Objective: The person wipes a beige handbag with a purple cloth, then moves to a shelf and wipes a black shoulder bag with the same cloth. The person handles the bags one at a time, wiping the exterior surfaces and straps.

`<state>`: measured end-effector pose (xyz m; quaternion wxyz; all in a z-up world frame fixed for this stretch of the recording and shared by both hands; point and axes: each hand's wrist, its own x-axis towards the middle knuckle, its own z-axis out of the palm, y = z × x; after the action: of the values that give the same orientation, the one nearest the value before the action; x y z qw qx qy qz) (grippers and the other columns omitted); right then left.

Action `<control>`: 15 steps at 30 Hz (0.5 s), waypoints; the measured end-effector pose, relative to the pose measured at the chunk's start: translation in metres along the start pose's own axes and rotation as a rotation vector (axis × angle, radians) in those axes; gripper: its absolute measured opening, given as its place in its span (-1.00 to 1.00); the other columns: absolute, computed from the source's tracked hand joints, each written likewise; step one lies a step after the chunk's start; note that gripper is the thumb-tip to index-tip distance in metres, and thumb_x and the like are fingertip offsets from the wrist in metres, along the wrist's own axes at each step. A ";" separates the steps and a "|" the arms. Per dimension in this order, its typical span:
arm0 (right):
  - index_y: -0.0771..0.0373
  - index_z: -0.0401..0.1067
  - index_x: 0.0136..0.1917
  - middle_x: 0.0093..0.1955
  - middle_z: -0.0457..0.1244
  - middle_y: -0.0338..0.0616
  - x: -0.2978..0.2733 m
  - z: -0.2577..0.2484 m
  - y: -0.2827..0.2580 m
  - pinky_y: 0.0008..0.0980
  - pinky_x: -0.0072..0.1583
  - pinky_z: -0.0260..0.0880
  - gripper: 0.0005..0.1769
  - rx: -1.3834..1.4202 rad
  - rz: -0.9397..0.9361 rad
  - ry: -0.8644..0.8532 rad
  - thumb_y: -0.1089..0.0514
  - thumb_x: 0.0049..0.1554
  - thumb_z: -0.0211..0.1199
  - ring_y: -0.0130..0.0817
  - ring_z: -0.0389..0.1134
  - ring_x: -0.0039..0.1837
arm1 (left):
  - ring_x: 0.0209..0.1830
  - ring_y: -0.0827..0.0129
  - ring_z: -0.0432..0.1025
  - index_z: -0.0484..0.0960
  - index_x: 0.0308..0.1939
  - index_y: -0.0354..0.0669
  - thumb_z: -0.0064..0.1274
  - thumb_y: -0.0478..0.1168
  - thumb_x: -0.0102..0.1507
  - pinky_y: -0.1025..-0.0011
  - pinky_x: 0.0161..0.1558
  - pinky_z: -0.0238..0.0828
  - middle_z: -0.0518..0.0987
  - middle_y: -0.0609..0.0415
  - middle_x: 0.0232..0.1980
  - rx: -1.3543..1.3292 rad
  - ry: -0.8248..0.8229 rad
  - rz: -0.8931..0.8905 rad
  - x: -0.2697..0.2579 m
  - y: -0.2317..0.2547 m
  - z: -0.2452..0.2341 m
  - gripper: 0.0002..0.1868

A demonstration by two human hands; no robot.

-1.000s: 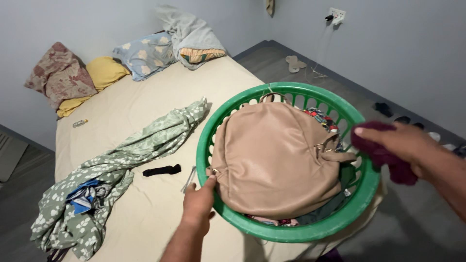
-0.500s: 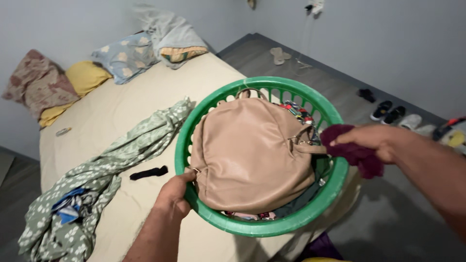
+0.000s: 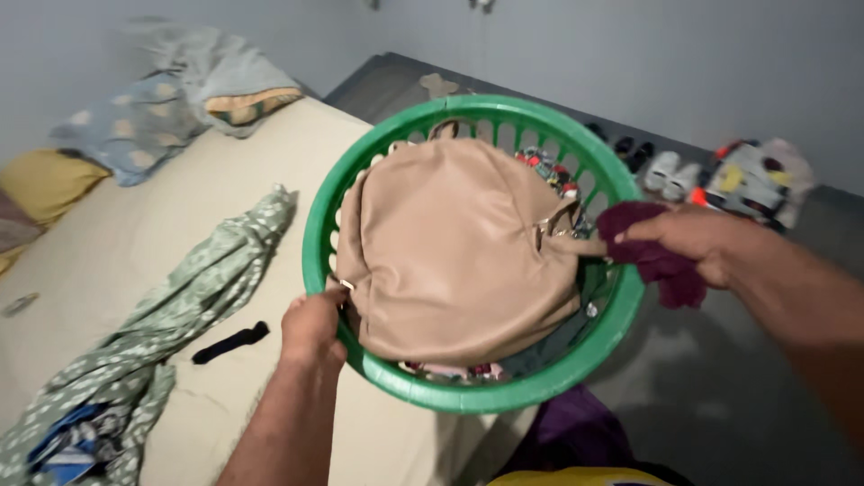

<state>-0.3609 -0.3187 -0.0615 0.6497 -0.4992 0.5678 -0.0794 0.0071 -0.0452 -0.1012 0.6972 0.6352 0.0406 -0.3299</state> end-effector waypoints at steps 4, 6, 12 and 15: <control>0.17 0.42 0.05 -0.33 0.19 -0.16 -0.036 -0.027 0.019 -0.10 -0.44 0.13 -0.74 0.023 0.019 0.102 0.12 0.08 0.26 -0.30 0.16 -0.41 | -0.28 0.17 0.54 0.52 -0.17 -0.36 -0.02 -0.48 0.22 0.22 -0.25 0.54 0.61 -0.11 -0.23 0.041 -0.053 0.012 -0.005 -0.005 0.030 -0.88; 0.15 0.41 0.05 -0.33 0.20 -0.18 -0.057 -0.036 0.033 -0.10 -0.44 0.13 -0.75 0.059 0.007 0.161 0.12 0.07 0.26 -0.30 0.17 -0.41 | -0.29 0.15 0.54 0.50 -0.15 -0.37 -0.05 -0.49 0.21 0.21 -0.26 0.56 0.60 -0.12 -0.24 0.051 -0.113 0.017 -0.008 -0.010 0.044 -0.85; 0.13 0.42 0.07 -0.31 0.22 -0.15 -0.111 -0.085 0.078 -0.07 -0.43 0.18 -0.74 0.167 0.030 0.330 0.14 0.08 0.25 -0.26 0.19 -0.40 | -0.28 0.19 0.52 0.46 -0.14 -0.34 -0.01 -0.50 0.19 0.25 -0.24 0.54 0.59 -0.11 -0.21 0.154 -0.219 -0.010 -0.024 -0.032 0.113 -0.82; 0.20 0.43 0.08 -0.26 0.27 -0.12 -0.130 -0.117 0.099 -0.10 -0.41 0.20 -0.73 0.226 0.024 0.386 0.17 0.09 0.26 -0.26 0.24 -0.37 | -0.31 0.19 0.50 0.53 -0.17 -0.41 -0.02 -0.49 0.18 0.27 -0.27 0.50 0.59 -0.13 -0.22 0.124 -0.412 -0.027 -0.038 -0.052 0.147 -0.85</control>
<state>-0.5468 -0.2486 -0.0326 0.5820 -0.3919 0.6748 -0.2288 -0.1025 -0.1626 -0.0996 0.6460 0.5954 -0.1147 -0.4637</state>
